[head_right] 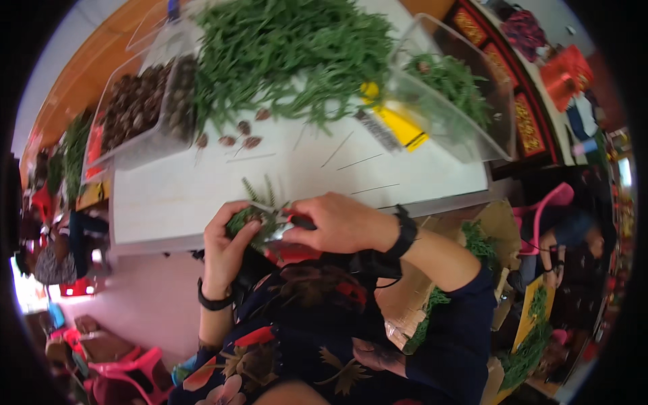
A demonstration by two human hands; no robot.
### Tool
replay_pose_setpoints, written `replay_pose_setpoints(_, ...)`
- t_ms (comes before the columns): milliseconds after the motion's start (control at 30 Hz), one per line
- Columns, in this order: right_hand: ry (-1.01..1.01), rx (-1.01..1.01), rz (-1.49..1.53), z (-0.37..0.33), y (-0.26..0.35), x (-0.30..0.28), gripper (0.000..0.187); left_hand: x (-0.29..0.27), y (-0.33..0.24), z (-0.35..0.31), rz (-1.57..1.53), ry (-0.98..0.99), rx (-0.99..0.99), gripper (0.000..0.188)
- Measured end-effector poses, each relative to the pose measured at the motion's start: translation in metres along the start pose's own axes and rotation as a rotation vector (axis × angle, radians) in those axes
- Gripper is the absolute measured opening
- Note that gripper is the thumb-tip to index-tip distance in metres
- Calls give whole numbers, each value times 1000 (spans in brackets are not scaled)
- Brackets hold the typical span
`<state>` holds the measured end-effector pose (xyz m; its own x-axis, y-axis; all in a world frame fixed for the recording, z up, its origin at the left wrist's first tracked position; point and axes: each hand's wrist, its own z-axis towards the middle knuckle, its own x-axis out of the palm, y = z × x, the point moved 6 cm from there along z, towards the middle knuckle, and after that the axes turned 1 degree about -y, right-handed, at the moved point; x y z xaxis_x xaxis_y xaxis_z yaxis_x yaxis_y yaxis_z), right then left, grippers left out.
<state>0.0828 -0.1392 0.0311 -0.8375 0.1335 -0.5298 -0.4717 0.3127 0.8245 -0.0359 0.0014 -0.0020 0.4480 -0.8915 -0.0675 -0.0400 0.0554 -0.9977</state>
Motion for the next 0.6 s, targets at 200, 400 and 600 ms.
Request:
replay_pose_setpoints(200, -58, 84, -89, -18, -1, -24, 36, -1, -16, -3, -193, -157, -5, 43)
replay_pose_setpoints(400, -605, 258, 622, -72, -20, -112, 40, -34, 16, 3, 69, -302, 56, 44)
replay_pose_setpoints(600, -698, 254, 1000, -88, -33, -135, 49, -35, 29, 5, 285, -332, 48, 40)
